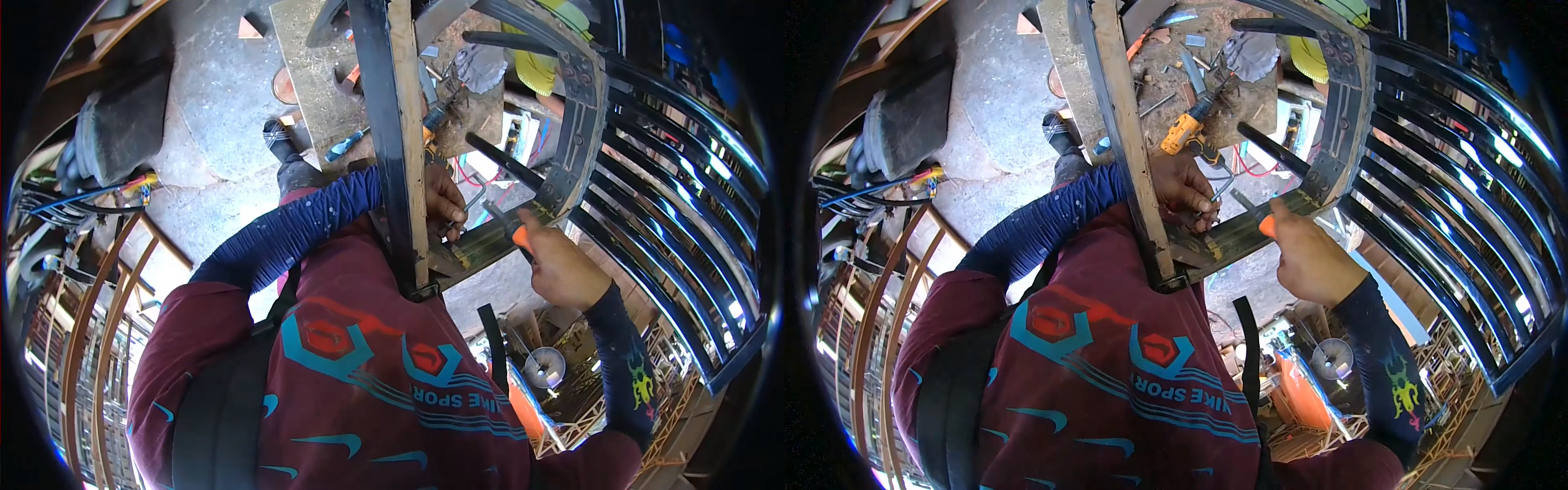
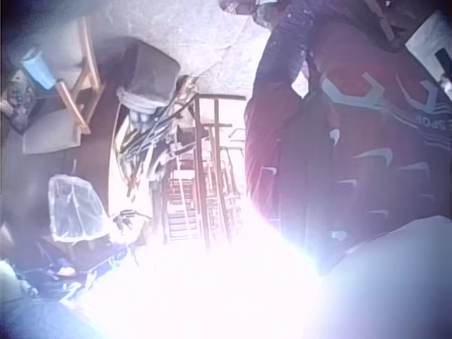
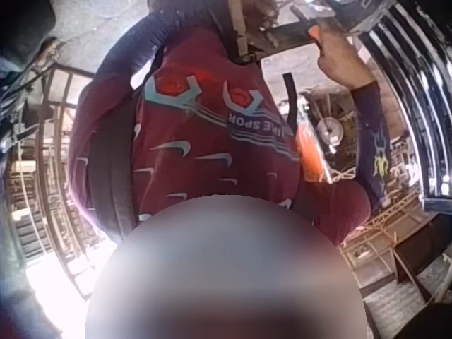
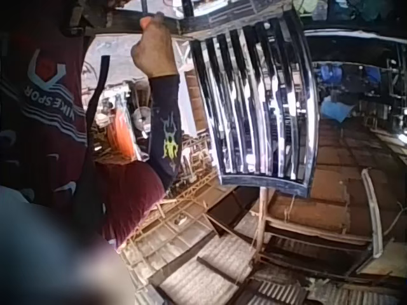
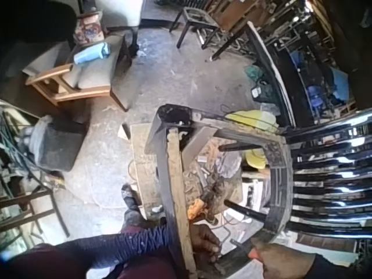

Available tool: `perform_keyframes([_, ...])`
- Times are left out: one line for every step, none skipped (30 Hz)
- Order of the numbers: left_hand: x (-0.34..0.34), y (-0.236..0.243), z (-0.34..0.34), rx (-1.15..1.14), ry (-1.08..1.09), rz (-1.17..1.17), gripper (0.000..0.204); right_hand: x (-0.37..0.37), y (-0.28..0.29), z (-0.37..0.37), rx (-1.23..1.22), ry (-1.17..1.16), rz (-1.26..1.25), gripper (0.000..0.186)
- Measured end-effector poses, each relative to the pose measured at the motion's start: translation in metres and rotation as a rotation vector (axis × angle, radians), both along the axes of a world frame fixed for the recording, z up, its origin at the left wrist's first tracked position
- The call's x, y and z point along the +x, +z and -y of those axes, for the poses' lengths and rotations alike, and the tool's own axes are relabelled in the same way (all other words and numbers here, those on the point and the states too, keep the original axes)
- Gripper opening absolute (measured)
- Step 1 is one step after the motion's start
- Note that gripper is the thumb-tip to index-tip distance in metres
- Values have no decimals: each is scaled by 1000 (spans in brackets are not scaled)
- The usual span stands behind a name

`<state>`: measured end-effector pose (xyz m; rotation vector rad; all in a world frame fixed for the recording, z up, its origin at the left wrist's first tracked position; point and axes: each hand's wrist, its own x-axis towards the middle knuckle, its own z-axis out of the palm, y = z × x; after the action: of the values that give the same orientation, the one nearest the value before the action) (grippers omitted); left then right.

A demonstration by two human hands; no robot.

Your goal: Repairing a wooden chair frame using various tools.

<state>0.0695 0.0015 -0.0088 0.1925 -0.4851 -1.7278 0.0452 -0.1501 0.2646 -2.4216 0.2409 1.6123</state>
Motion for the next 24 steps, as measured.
perform_keyframes([2, 0, -1, -1, -2, -2, 25, 8, 0, -9, -11, 41, -40, 77])
perform_keyframes([5, 0, -1, -16, 2, 56, 26, 12, -1, -14, -22, 82, -81, 74])
perform_keyframes([7, 1, -2, -32, 5, 113, 28, 9, -7, -8, 28, 111, 16, 73])
perform_keyframes([9, 2, -1, -36, 2, 113, 28, 14, -8, -12, 23, 109, 16, 73])
perform_keyframes([10, 4, -2, -36, 0, 136, 28, 23, -8, -21, -50, 93, -54, 73])
perform_keyframes([10, 5, -1, -35, -1, 160, 29, 28, -9, -26, -123, 77, -123, 73])
perform_keyframes([9, 3, 0, -38, 0, 158, 29, 25, -14, -23, -128, 91, -96, 72])
perform_keyframes([7, 1, 1, -46, 7, 142, 30, 28, -17, -24, -131, 92, -98, 72])
perform_keyframes([5, -1, 2, -53, 15, 126, 30, 31, -20, -26, -138, 89, -131, 72])
perform_keyframes([6, 0, 2, -60, 13, 125, 30, 32, -21, -29, -149, 83, -165, 72])
perform_keyframes([7, 1, 3, -47, -1, 151, 30, 32, -21, -31, -155, 80, -167, 72])
perform_keyframes([8, 2, 3, -34, -15, 177, 30, 30, -21, -32, -161, 73, -151, 72])
perform_keyframes([8, 2, 2, -32, -11, 176, 30, 30, -22, -32, -160, 73, -133, 72])
perform_keyframes([8, 3, 0, -30, 12, 147, 30, 30, -22, -33, -159, 76, -133, 72])
perform_keyframes([8, 4, -1, -27, 34, 119, 30, 28, -21, -33, -175, 62, -106, 71])
perform_keyframes([13, 8, -2, -30, 33, 123, 30, 26, -20, -31, -197, 42, -75, 71])
perform_keyframes([18, 13, -3, -12, -17, 169, 29, 21, -22, -28, -199, 40, -71, 71])
perform_keyframes([21, 15, -2, 7, -69, 215, 28, 12, -26, -23, -160, 97, 16, 69])
perform_keyframes([17, 14, -1, 3, -72, 214, 28, 8, -25, -24, -124, 154, 96, 68])
perform_keyframes([12, 10, -1, 1, -29, 166, 28, 8, -23, -26, -128, 149, 95, 68])
perform_keyframes([8, 7, 0, -1, 14, 118, 27, 11, -22, -29, -140, 97, 35, 70])
perform_keyframes([8, 7, 0, 1, 7, 118, 27, 14, -23, -31, -146, 45, -25, 72])
perform_keyframes([8, 6, 1, -25, 19, 94, 26, 14, -25, -32, -199, 33, -26, 68])
perform_keyframes([8, 6, 1, -51, 30, 70, 25, 15, -24, -31, -196, 26, -27, 68])
